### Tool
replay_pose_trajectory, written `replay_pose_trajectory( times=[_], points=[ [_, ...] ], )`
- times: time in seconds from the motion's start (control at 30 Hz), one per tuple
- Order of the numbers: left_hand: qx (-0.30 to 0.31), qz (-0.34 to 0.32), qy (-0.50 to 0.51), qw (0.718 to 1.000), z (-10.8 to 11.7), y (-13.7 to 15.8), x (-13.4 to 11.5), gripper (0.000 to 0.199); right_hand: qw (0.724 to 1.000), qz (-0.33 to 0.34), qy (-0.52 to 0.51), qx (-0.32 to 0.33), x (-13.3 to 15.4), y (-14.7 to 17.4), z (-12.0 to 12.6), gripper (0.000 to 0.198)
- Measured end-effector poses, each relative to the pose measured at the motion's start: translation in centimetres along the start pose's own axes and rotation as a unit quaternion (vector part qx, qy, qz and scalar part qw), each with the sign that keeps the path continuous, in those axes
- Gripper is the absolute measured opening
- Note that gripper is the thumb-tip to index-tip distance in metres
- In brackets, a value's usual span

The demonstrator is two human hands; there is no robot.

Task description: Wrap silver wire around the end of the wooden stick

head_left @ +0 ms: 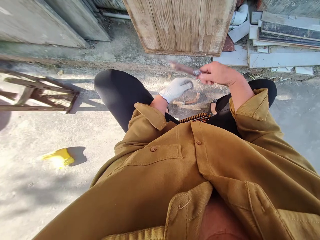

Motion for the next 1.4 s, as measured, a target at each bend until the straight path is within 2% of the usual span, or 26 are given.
replay_pose_trajectory(
  times=[0.03, 0.1, 0.23, 0.3, 0.43, 0.53, 0.67, 0.73, 0.9, 1.07, 1.17, 1.33, 1.4],
  points=[
    [-0.005, -0.003, 0.012, 1.0, -0.3, -0.1, 0.0, 0.018, 0.998, -0.011, -0.014, -0.056, -0.3, 0.0, 0.6, 0.026],
    [-0.007, -0.016, 0.011, 1.0, -0.8, -0.5, 0.2, 0.017, 0.992, -0.032, 0.011, -0.121, -1.0, -0.3, 1.1, 0.03],
    [0.006, -0.046, 0.0, 0.999, -1.4, -1.1, 0.8, 0.013, 0.974, -0.077, 0.123, -0.174, -2.3, -1.4, 1.2, 0.034],
    [0.011, -0.053, 0.002, 0.999, -1.4, -1.2, 1.1, 0.014, 0.971, -0.084, 0.12, -0.189, -2.7, -1.9, 1.3, 0.036],
    [0.042, -0.019, 0.043, 0.998, -1.8, -1.7, 2.1, 0.015, 0.967, -0.091, -0.037, -0.235, -2.5, -1.6, 1.7, 0.036],
    [0.034, 0.001, 0.114, 0.993, -2.1, -2.0, 2.6, 0.016, 0.951, -0.075, -0.152, -0.258, -1.5, -1.0, 1.9, 0.028],
    [0.032, -0.008, 0.229, 0.973, -2.5, -2.0, 2.4, 0.012, 0.891, -0.006, -0.371, -0.261, -0.7, -0.6, 1.7, 0.027],
    [0.035, -0.007, 0.26, 0.965, -2.6, -1.9, 2.3, 0.01, 0.88, 0.008, -0.396, -0.262, -0.7, -0.6, 1.8, 0.029],
    [0.021, 0.002, 0.287, 0.958, -2.6, -1.8, 2.3, 0.009, 0.883, 0.003, -0.378, -0.278, -1.1, -0.5, 2.2, 0.029],
    [0.011, 0.004, 0.283, 0.959, -2.6, -1.5, 1.9, 0.01, 0.86, 0.031, -0.438, -0.26, -0.9, -0.3, 2.2, 0.027],
    [0.003, 0.005, 0.257, 0.966, -2.7, -1.6, 1.9, 0.011, 0.876, 0.031, -0.416, -0.243, -0.6, -0.7, 1.5, 0.026],
    [-0.036, -0.012, 0.162, 0.986, -2.6, -1.9, 2.4, 0.013, 0.928, -0.031, -0.264, -0.262, -1.4, -1.6, 0.3, 0.019],
    [-0.044, -0.021, 0.131, 0.99, -2.6, -2.1, 2.5, 0.012, 0.938, -0.058, -0.199, -0.277, -1.9, -1.9, 0.0, 0.022]
  ],
)
Point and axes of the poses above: each hand's wrist, its own y-axis away from the middle knuckle, its own z-axis out of the back of the hand, x = y × z, the point moved 5 cm from there along -y, towards the middle knuckle, and after that the axes turned 3 degrees about y, right-handed, at the moved point
